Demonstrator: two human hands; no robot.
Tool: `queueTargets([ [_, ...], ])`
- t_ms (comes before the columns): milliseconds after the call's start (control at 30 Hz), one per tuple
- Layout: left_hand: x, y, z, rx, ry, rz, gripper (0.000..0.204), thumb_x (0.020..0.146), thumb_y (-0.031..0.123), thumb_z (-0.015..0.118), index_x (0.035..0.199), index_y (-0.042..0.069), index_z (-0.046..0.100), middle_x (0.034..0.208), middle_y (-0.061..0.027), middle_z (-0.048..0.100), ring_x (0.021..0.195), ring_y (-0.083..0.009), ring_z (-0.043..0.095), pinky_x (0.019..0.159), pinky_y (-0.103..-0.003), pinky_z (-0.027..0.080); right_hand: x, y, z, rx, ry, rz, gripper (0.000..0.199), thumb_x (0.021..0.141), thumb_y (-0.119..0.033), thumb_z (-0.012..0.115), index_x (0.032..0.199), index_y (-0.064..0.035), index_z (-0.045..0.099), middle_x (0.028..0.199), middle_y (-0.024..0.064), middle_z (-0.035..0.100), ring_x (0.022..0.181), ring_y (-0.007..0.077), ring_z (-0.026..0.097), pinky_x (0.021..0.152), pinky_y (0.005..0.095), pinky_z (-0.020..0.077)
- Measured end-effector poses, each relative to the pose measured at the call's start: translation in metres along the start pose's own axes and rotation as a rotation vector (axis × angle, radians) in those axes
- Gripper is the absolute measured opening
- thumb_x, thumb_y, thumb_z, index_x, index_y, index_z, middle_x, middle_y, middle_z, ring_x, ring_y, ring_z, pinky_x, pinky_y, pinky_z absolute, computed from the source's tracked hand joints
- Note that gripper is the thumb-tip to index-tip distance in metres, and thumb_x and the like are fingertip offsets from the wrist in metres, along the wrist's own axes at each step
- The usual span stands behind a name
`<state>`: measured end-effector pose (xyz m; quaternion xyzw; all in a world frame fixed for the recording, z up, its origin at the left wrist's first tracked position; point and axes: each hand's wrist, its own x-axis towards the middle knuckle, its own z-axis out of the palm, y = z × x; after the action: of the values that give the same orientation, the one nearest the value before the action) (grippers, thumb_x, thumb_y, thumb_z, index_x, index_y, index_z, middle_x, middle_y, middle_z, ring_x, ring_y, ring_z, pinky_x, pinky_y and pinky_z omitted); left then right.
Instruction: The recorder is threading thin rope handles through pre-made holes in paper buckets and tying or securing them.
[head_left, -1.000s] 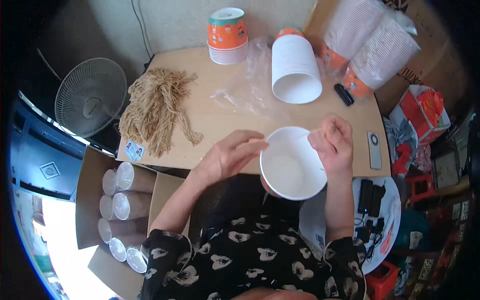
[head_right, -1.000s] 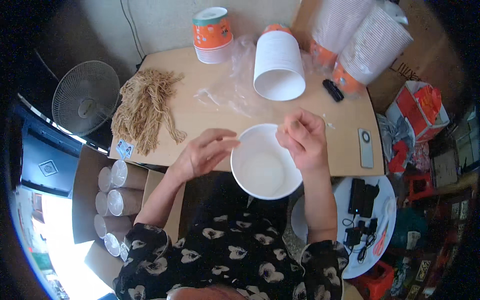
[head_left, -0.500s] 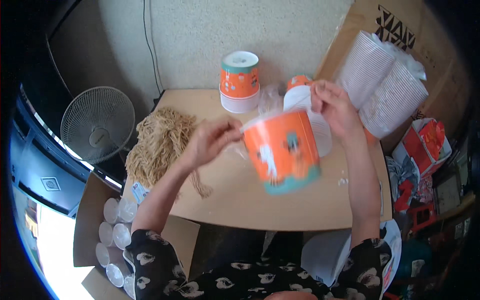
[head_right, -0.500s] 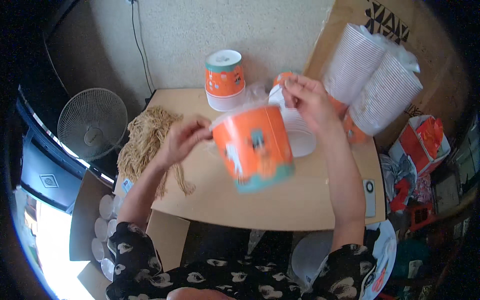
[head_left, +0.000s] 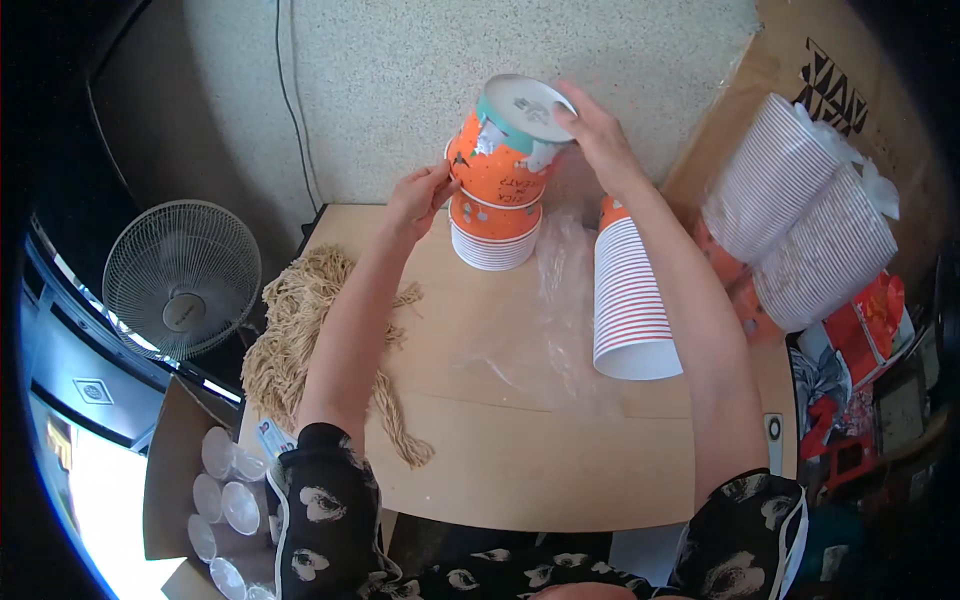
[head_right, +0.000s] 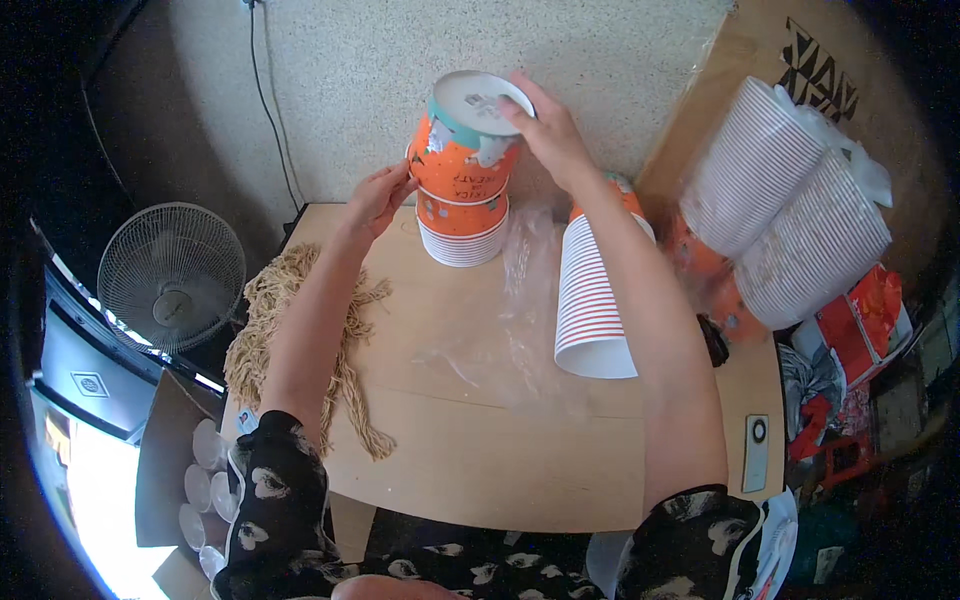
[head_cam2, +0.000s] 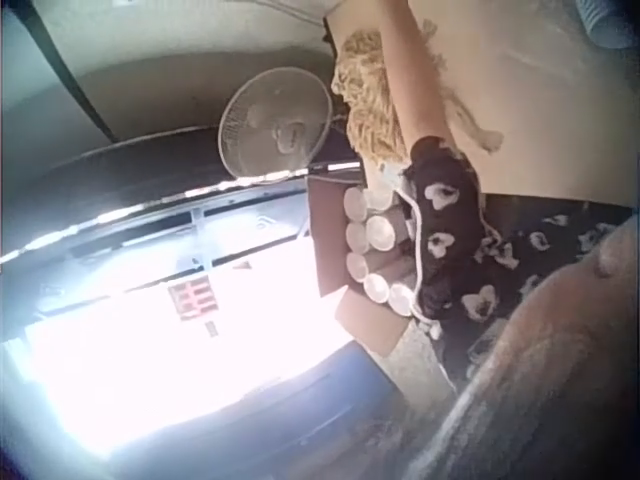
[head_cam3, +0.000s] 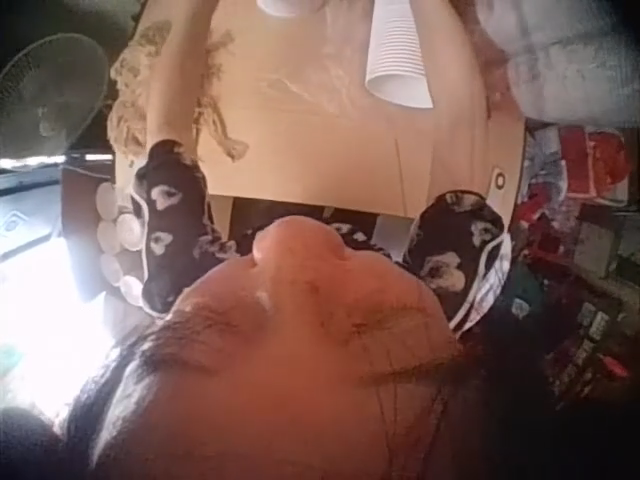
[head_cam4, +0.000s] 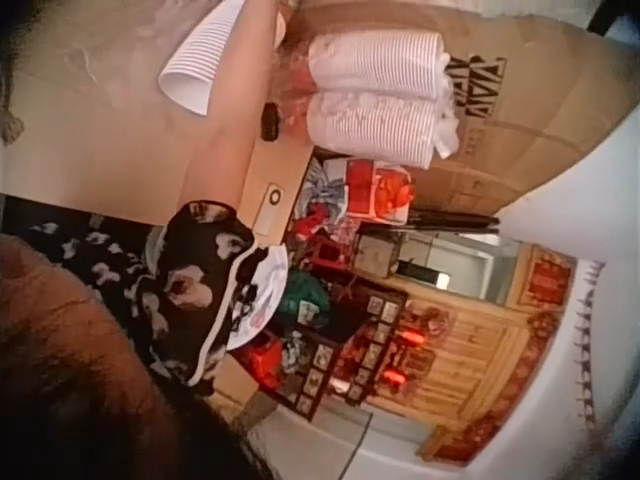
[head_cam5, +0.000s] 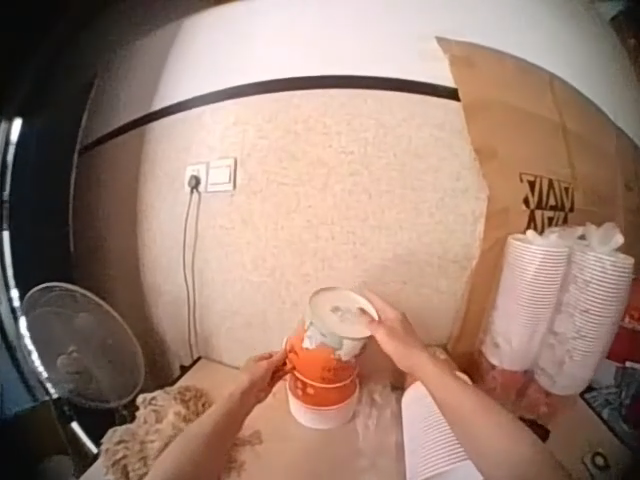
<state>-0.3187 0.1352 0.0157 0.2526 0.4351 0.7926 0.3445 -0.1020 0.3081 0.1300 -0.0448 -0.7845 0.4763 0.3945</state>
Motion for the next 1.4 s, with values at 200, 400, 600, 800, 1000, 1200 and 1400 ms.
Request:
queueTargets([
  [200,-0.016,-0.022,0.009,0.516,0.168,0.214,0.034,0.095,0.022,0.066,0.125,0.005,0.064,0.103,-0.0099,0.067,0.079,-0.0175,0.069,0.066,-0.027,0.061,0.018,0.034,0.021,-0.339,0.007,-0.115,0.060,0.097,-0.039,0.056,0.138,0.0049,0.048,0.137,0.0218,0.056,0.128,0.0323,0.052,0.108,0.0380,0.0390],
  [400,-0.032,-0.052,-0.013,1.031,0.104,0.389,0.044,0.091,0.022,0.067,0.134,0.014,0.061,0.113,-0.0216,0.067,0.081,-0.0269,0.072,0.070,-0.037,0.056,0.005,0.068,0.039,-0.491,0.020,0.200,0.071,0.099,-0.046,0.042,0.151,0.0009,0.029,0.148,0.0286,0.041,0.138,0.0413,0.040,0.115,0.0452,0.0310],
  [600,-0.074,-0.090,-0.005,1.142,0.247,0.694,0.035,0.090,0.015,0.067,0.124,0.003,0.063,0.095,-0.0170,0.071,0.079,-0.0269,0.071,0.070,-0.036,0.057,-0.018,0.035,0.032,-0.543,-0.054,0.280,0.062,0.099,-0.045,0.046,0.141,0.0009,0.045,0.137,0.0268,0.054,0.130,0.0401,0.050,0.109,0.0456,0.0383],
  [800,-0.207,-0.083,0.090,0.852,-0.192,0.499,0.017,0.088,0.007,0.070,0.102,-0.001,0.065,0.086,-0.0101,0.069,0.075,-0.0182,0.070,0.065,-0.031,0.058,-0.162,-0.055,-0.076,-0.666,0.147,-0.020,0.020,0.091,-0.011,0.061,0.108,0.0000,0.064,0.090,0.0160,0.069,0.081,0.0266,0.068,0.074,0.0369,0.0529],
  [1000,-0.230,-0.157,0.137,0.806,-0.153,0.492,0.020,0.082,0.006,0.076,0.095,0.000,0.063,0.081,-0.0102,0.065,0.072,-0.0184,0.066,0.064,-0.031,0.057,-0.310,-0.035,-0.108,-0.974,0.182,0.094,0.017,0.084,-0.004,0.071,0.094,0.0009,0.059,0.083,0.0107,0.059,0.073,0.0235,0.061,0.068,0.0338,0.0495],
  [1200,-0.242,-0.172,0.161,0.838,0.014,0.595,0.018,0.079,0.005,0.076,0.087,0.000,0.060,0.079,-0.0127,0.062,0.066,-0.0245,0.062,0.060,-0.037,0.050,-0.340,0.000,-0.099,-0.802,0.468,0.170,0.017,0.087,-0.007,0.072,0.089,0.0014,0.057,0.084,0.0105,0.057,0.070,0.0218,0.058,0.066,0.0341,0.0475],
  [1400,-0.242,-0.176,0.168,0.950,0.117,0.621,0.015,0.080,0.006,0.073,0.086,0.001,0.060,0.077,-0.0167,0.065,0.066,-0.0271,0.066,0.061,-0.038,0.052,-0.347,0.005,-0.092,-0.852,0.555,0.060,0.018,0.090,-0.010,0.070,0.088,0.0004,0.056,0.077,0.0106,0.057,0.066,0.0221,0.056,0.063,0.0339,0.0462],
])
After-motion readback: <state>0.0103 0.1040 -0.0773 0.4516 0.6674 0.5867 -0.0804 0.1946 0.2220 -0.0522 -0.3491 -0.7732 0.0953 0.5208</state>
